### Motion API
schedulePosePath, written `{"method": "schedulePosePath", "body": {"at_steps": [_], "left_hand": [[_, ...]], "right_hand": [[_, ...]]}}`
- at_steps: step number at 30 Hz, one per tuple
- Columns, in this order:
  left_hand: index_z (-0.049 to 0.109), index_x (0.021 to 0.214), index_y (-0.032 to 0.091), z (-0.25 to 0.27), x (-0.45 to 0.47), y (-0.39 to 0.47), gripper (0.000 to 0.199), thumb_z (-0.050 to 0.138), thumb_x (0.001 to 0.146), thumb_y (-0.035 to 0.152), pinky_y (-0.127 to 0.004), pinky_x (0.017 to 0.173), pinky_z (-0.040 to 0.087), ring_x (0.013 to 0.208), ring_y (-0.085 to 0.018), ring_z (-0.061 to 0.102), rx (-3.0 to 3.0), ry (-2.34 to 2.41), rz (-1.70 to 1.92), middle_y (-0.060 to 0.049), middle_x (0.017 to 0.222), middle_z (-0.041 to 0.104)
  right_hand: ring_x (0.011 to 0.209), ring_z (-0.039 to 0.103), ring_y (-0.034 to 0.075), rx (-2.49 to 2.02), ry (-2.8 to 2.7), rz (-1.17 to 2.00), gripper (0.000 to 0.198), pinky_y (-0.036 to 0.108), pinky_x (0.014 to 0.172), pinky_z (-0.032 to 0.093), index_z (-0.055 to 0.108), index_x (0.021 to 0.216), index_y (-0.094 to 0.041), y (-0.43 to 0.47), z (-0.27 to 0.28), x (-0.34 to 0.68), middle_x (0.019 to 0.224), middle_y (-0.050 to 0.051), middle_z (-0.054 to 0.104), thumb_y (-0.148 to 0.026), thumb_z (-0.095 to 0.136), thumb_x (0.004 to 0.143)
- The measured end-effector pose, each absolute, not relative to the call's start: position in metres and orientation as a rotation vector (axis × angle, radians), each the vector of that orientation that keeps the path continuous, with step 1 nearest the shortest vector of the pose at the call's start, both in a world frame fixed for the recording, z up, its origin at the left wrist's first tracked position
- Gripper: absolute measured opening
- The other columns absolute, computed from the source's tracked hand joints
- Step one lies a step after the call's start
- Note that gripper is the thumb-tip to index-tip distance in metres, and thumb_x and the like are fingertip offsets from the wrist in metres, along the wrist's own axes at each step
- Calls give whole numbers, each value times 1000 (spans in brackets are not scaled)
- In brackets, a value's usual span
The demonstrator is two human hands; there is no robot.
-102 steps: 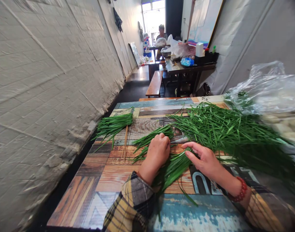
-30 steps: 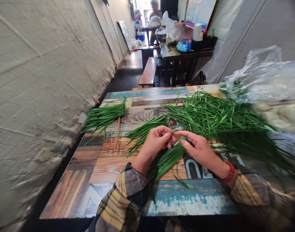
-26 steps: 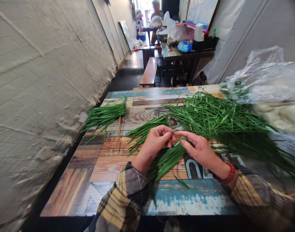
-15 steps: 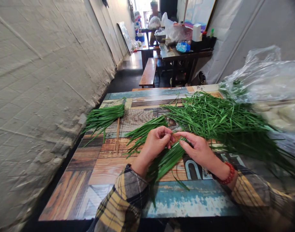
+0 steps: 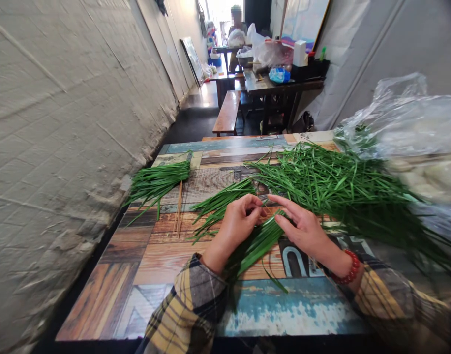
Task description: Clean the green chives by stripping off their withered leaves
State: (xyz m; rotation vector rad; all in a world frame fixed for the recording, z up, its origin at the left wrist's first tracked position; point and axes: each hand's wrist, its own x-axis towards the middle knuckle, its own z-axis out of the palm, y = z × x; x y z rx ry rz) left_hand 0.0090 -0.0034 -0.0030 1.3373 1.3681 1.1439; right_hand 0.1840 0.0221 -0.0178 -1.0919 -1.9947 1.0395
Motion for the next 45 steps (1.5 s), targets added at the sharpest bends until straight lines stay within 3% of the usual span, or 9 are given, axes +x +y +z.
{"method": "schedulePosePath", "body": {"at_steps": [7, 14, 31, 45], "left_hand": [[54, 80, 16, 0, 10, -2, 9, 57, 77, 23, -21, 54, 48, 55, -10, 58, 1249, 1278, 1171, -2, 68, 67], [55, 79, 15, 1, 10, -3, 9, 56, 79, 24, -22, 55, 48, 57, -11, 59, 1285, 1309, 1180, -2, 67, 66], [59, 73, 16, -4, 8, -4, 8, 55, 79, 19, -20, 56, 45, 60, -11, 59, 1522, 1489, 1114, 0, 67, 66], [70, 79, 16, -1, 9, -6, 16, 54, 82, 18, -21, 62, 46, 65, -13, 62, 1619, 1526, 1116, -2, 72, 70]], "right_hand": [[58, 49, 11, -1099, -2026, 1010, 52, 22, 58, 44, 47, 138, -24, 22, -18, 183, 68, -3, 56, -26, 49, 85], [58, 49, 10, -1093, -2030, 1013, 52, 22, 57, 42, 47, 138, -23, 21, -16, 183, 73, -2, 59, -27, 48, 85], [58, 42, 11, -1123, -2006, 1018, 50, 22, 57, 39, 51, 133, -23, 22, -14, 182, 66, -4, 48, -26, 49, 83], [54, 41, 10, -1085, -2013, 1076, 52, 22, 53, 39, 43, 139, -24, 22, -16, 185, 65, -5, 50, -28, 48, 87]]}}
